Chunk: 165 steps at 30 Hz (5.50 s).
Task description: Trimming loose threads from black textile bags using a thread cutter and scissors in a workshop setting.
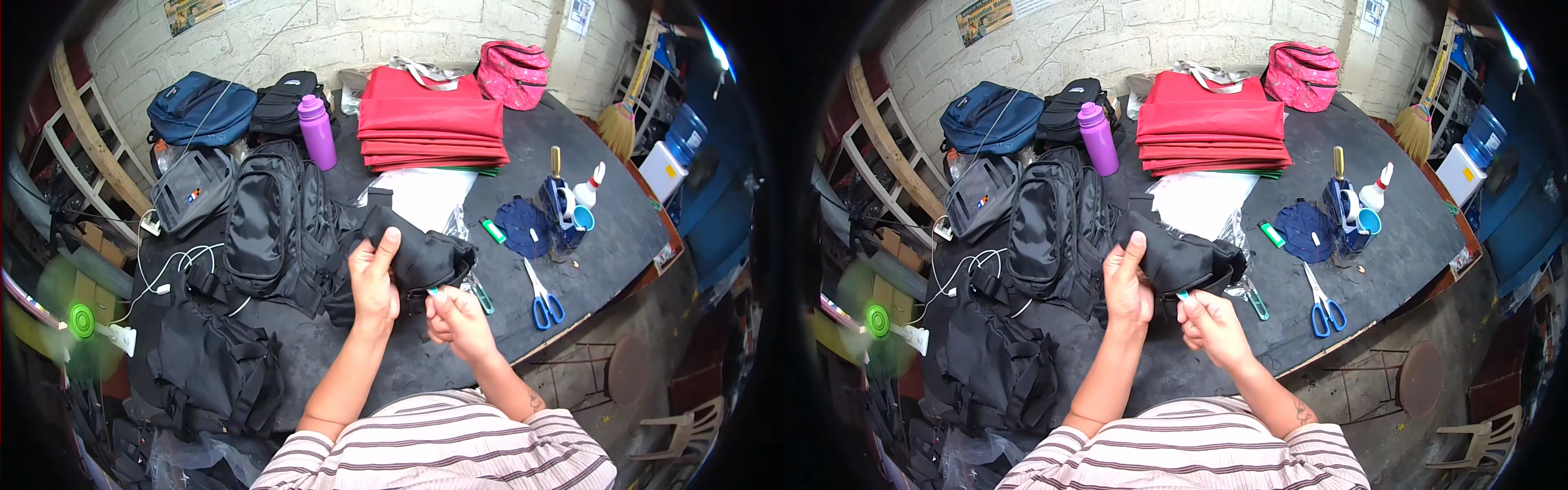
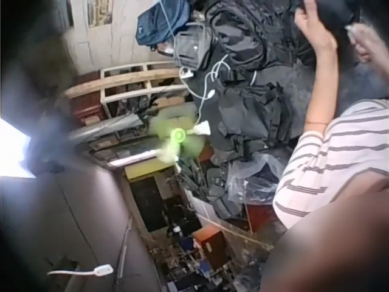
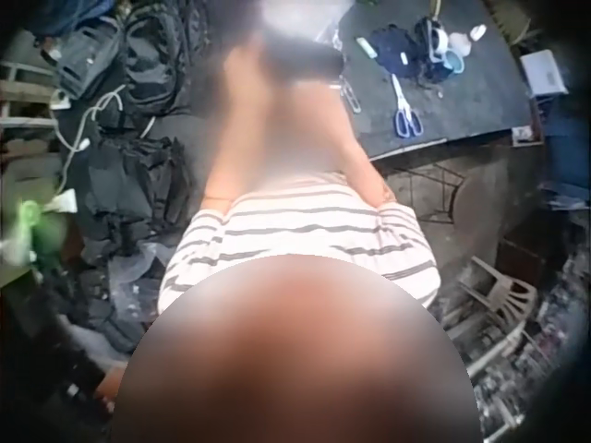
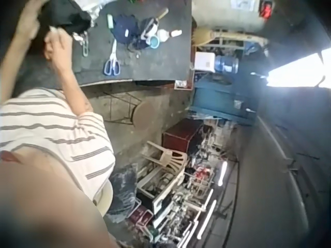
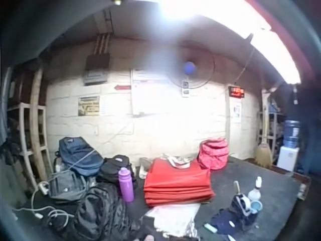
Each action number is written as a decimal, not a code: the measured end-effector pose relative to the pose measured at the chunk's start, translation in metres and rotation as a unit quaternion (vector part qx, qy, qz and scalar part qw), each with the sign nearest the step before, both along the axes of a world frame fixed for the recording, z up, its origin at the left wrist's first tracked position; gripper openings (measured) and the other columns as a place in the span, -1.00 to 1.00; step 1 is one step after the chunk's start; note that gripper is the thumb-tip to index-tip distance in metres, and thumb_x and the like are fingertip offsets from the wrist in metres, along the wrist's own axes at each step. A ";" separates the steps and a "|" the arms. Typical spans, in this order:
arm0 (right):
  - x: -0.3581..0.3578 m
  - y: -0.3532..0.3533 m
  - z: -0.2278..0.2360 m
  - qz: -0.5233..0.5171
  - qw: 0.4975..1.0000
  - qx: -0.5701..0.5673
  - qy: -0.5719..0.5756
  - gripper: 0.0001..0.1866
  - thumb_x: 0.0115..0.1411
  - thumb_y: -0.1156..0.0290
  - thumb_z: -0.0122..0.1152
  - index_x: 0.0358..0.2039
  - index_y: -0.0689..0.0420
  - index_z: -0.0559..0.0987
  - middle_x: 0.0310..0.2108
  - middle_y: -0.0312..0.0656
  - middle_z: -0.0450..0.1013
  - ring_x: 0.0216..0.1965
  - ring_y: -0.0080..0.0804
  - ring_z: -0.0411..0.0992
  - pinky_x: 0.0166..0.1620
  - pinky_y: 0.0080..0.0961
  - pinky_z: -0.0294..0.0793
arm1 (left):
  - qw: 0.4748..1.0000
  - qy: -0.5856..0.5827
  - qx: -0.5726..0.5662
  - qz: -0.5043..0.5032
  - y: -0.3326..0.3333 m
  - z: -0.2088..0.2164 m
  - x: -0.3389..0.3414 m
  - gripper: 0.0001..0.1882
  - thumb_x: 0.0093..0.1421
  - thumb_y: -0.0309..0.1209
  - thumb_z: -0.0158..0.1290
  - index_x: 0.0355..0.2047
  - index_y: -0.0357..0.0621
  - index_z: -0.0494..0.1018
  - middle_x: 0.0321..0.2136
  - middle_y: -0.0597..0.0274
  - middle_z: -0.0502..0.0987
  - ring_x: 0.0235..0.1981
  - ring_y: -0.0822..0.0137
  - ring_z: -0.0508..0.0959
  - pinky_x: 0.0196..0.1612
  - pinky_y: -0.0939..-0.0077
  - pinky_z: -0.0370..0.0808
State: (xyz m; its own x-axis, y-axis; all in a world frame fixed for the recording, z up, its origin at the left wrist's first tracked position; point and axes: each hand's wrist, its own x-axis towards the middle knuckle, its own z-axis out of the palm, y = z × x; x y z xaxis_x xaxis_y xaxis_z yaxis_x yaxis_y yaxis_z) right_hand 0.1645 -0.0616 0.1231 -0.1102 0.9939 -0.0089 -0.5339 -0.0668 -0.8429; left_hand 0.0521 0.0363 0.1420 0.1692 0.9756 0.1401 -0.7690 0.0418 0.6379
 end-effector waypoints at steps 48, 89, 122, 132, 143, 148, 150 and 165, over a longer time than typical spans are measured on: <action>0.140 -0.034 -0.125 -0.391 0.597 0.162 -0.682 -0.94 0.03 0.53 0.15 -0.49 0.21 0.45 -0.58 -0.08 0.32 -0.53 -0.09 0.36 -0.49 -0.27 0.29 | 0.991 0.077 0.104 -0.040 0.057 0.027 -0.048 -0.51 0.22 -0.05 -0.05 -0.35 -0.35 0.44 -0.45 0.03 0.53 -0.36 0.20 0.54 -0.17 0.35 0.47; 0.079 0.097 0.038 -0.354 0.883 0.301 -0.064 -0.57 -0.02 0.32 0.41 -0.37 0.05 0.26 -0.46 -0.44 0.20 -0.44 -0.72 0.21 -0.32 -0.74 0.29 | 0.948 -0.183 -0.173 -0.196 0.026 -0.011 -0.089 -0.68 0.24 -0.15 -0.04 -0.34 -0.18 0.47 -0.42 0.19 0.53 -0.32 0.28 0.52 -0.08 0.34 0.45; 0.121 0.111 -0.011 -0.325 0.931 0.144 0.088 -0.70 0.01 0.71 0.17 -0.18 0.32 0.49 -0.36 -0.22 0.46 -0.37 -0.52 0.44 -0.27 -0.62 0.45 | 0.976 -0.052 -0.029 -0.208 0.035 -0.012 -0.099 -0.74 0.30 -0.32 -0.11 -0.22 -0.24 0.49 -0.21 0.14 0.57 -0.19 0.24 0.57 -0.05 0.31 0.48; 0.089 0.071 0.010 -0.473 0.741 0.161 -0.448 -0.88 0.05 0.47 0.20 -0.44 0.26 0.51 -0.54 -0.18 0.41 -0.54 -0.49 0.37 -0.43 -0.55 0.37 | 0.966 -0.051 -0.028 -0.253 0.034 0.027 -0.025 -0.79 0.27 -0.42 -0.11 -0.22 -0.30 0.44 -0.19 0.08 0.51 -0.09 0.25 0.47 0.11 0.27 0.28; 0.030 0.057 0.004 -0.403 0.668 0.303 -0.547 -0.86 -0.01 0.54 0.26 -0.45 0.29 0.47 -0.53 -0.13 0.39 -0.50 -0.25 0.40 -0.40 -0.44 0.40 | 0.928 0.311 0.179 -0.102 0.046 0.026 0.002 -0.88 0.20 -0.42 0.03 -0.40 -0.20 0.35 -0.51 0.35 0.40 -0.45 0.55 0.38 -0.32 0.61 0.34; 0.027 0.060 0.007 -0.304 0.784 0.249 -0.481 -0.91 0.05 0.55 0.20 -0.41 0.28 0.52 -0.54 -0.18 0.41 -0.53 -0.48 0.37 -0.46 -0.57 0.33 | 0.885 0.428 0.181 -0.041 0.034 0.020 0.005 -0.66 0.15 -0.38 0.09 -0.19 -0.27 0.20 -0.68 0.34 0.32 -0.66 0.55 0.31 -0.61 0.58 0.26; 0.020 0.056 0.012 -0.273 0.766 0.298 -0.500 -0.90 0.04 0.54 0.21 -0.42 0.27 0.51 -0.55 -0.19 0.37 -0.56 -0.43 0.33 -0.49 -0.55 0.30 | 0.880 0.427 0.206 0.001 0.044 0.012 0.003 -0.67 0.16 -0.41 0.07 -0.18 -0.28 0.20 -0.69 0.37 0.27 -0.66 0.59 0.22 -0.61 0.58 0.21; 0.103 0.081 -0.008 -0.353 0.823 0.151 -0.418 -0.71 0.26 0.26 -0.01 -0.41 0.26 0.47 -0.50 -0.17 0.32 -0.43 -0.40 0.32 -0.31 -0.49 0.30 | 0.934 0.224 0.277 -0.037 0.003 0.011 -0.016 -0.16 0.19 -0.50 0.01 0.28 -0.28 -0.32 0.19 0.08 0.09 0.19 0.35 0.13 0.22 0.52 0.03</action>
